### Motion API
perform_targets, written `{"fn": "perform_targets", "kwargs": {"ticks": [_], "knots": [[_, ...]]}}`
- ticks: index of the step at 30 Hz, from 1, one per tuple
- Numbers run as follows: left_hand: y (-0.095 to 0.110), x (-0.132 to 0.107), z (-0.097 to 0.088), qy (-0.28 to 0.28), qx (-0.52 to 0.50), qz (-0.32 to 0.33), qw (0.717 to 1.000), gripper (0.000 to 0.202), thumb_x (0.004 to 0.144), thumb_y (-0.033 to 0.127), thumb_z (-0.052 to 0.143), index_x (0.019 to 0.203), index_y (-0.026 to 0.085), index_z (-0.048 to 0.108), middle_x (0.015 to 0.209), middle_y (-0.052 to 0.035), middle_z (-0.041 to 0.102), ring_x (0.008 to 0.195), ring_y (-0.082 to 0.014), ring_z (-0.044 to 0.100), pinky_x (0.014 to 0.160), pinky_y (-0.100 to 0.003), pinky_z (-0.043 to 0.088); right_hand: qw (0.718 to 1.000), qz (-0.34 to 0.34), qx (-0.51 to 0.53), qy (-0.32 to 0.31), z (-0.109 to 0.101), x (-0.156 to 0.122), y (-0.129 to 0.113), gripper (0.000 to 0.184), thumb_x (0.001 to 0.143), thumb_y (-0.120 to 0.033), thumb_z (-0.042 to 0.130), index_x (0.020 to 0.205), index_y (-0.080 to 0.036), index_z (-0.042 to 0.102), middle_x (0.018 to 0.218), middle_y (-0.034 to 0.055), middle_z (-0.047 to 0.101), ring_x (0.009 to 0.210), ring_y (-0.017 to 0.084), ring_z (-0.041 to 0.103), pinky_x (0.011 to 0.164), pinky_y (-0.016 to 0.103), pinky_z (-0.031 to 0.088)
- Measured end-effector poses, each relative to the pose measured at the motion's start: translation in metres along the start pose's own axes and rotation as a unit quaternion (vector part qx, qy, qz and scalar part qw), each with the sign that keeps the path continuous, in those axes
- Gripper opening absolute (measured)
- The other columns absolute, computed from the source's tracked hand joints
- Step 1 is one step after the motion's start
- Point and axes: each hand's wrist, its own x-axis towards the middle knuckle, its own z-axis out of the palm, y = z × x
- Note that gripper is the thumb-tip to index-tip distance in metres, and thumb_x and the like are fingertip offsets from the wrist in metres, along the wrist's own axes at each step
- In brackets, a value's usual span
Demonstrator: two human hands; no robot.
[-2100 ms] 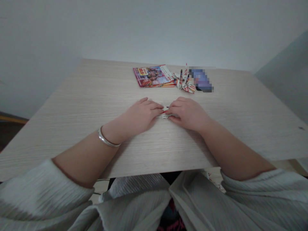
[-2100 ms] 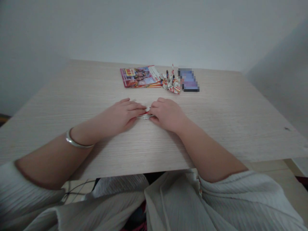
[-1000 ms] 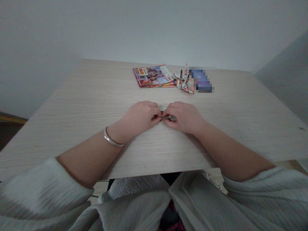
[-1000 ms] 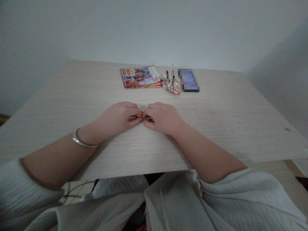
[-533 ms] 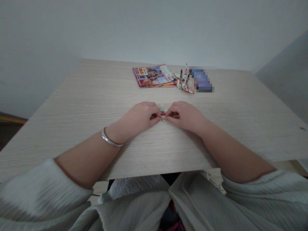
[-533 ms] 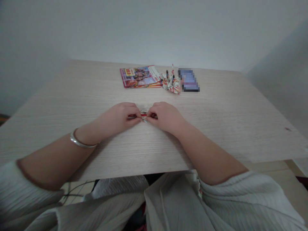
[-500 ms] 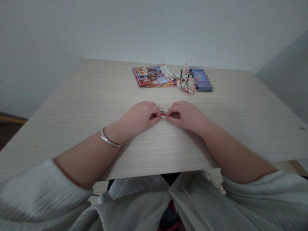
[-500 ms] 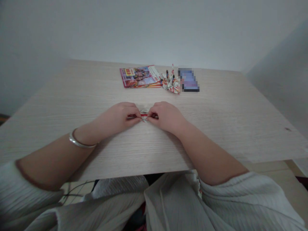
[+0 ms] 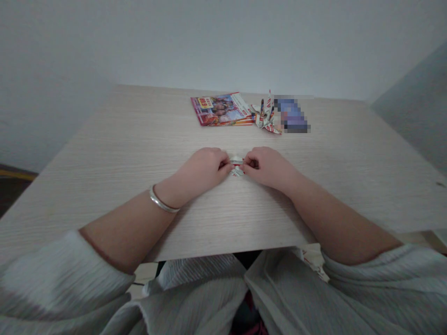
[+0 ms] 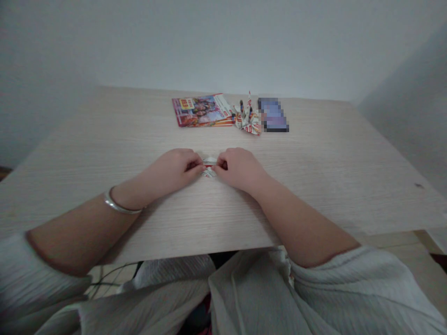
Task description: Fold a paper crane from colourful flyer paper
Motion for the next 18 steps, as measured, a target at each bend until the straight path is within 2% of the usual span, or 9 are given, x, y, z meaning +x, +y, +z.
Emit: {"fn": "perform_targets", "kwargs": {"ticks": [8, 13, 18], "knots": [[0.004, -0.0011, -0.0038, -0.007, 0.017, -0.027, 0.999, 0.029, 0.097, 0.032, 0.054, 0.086, 0.013, 0.073, 0.078, -0.008, 0.069, 0.071, -0.0205, 0.06, 0.065, -0.032, 0.037, 0.996, 0.091, -0.019, -0.011, -0.0048, 0.0008, -0.0078, 0.027, 0.09, -0.043, 0.066, 0.079, -0.02, 0.077, 0.083, 0.0056, 0.077, 0.072, 0.019, 0.062, 0.063, 0.032, 0.034], [0.0017, -0.0002, -0.0015, -0.001, -0.004, -0.017, 1.0, 0.027, 0.095, 0.031, 0.055, 0.082, 0.014, 0.071, 0.073, -0.0062, 0.067, 0.065, -0.0179, 0.055, 0.062, -0.031, 0.035, 0.996, 0.086, -0.027, -0.011, -0.0047, 0.0014, -0.0079, 0.026, 0.089, -0.043, 0.067, 0.078, -0.021, 0.077, 0.085, 0.0055, 0.078, 0.075, 0.019, 0.063, 0.064, 0.032, 0.033], [0.0023, 0.0009, 0.0017, 0.0, 0.002, -0.012, 1.0, 0.025, 0.095, 0.028, 0.055, 0.081, 0.013, 0.07, 0.074, -0.0069, 0.067, 0.069, -0.0192, 0.057, 0.065, -0.032, 0.038, 0.996, 0.084, -0.034, -0.015, -0.0048, 0.0018, -0.0088, 0.026, 0.09, -0.042, 0.066, 0.079, -0.021, 0.077, 0.086, 0.0048, 0.078, 0.077, 0.019, 0.063, 0.063, 0.032, 0.031]]}}
